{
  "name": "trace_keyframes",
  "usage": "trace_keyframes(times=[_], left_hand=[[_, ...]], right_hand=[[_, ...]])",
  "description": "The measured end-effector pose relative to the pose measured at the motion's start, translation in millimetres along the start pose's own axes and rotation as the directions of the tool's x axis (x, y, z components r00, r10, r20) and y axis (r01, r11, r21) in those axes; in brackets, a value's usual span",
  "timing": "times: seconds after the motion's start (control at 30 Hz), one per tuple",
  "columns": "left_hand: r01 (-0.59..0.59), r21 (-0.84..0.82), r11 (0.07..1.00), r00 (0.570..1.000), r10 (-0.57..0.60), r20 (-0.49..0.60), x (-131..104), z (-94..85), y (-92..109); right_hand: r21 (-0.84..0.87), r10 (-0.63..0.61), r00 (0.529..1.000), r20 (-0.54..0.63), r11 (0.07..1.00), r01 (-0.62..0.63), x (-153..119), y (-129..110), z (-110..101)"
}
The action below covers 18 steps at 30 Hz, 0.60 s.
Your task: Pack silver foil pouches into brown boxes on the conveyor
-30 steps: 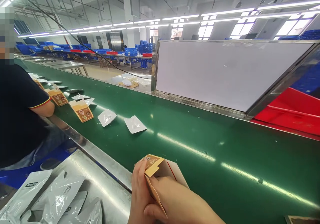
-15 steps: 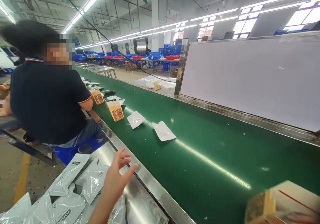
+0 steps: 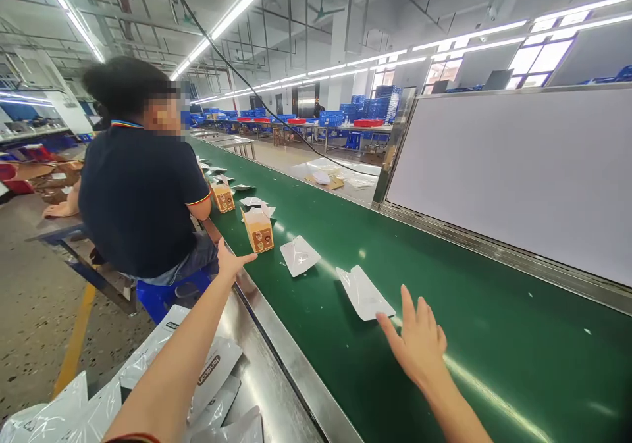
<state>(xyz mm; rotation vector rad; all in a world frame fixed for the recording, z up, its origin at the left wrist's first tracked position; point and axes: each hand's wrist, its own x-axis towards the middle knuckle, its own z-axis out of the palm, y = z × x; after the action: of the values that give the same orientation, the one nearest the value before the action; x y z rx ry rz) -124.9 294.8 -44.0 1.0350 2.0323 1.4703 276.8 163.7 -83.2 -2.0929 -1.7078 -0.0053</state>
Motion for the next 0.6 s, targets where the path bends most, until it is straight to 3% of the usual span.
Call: trace_keyframes(times=[0.07,0.13,0.23,0.33,0.43,0.53,0.6], left_hand=[[-0.05,-0.024,0.998,0.998,0.05,0.026,17,12.9,-1],[-0.075,-0.05,0.996,0.995,0.078,0.06,30,24.8,-2],[-0.058,-0.084,0.995,0.991,0.067,0.112,42,42.6,-3],[-0.025,-0.111,0.994,0.981,0.046,0.19,42,58.1,0],[-0.07,-0.115,0.991,0.968,0.095,0.232,27,63.7,8],[-0.215,-0.109,0.971,0.947,0.234,0.221,-7,56.0,22],[-0.325,-0.115,0.939,0.908,0.344,0.238,-40,47.6,31]], right_hand=[[-0.045,0.045,0.998,0.04,0.998,-0.043,13,-14,32],[-0.042,-0.02,0.998,0.065,0.999,0.023,15,-17,53],[-0.015,-0.107,0.993,0.055,0.994,0.108,9,-7,61],[0.049,-0.126,0.992,0.009,0.991,0.125,6,5,55],[0.151,-0.134,0.989,-0.06,0.978,0.141,4,7,45],[0.24,-0.158,0.975,-0.158,0.952,0.193,-1,2,18],[0.278,-0.145,0.956,-0.253,0.936,0.215,-6,-3,-15]])
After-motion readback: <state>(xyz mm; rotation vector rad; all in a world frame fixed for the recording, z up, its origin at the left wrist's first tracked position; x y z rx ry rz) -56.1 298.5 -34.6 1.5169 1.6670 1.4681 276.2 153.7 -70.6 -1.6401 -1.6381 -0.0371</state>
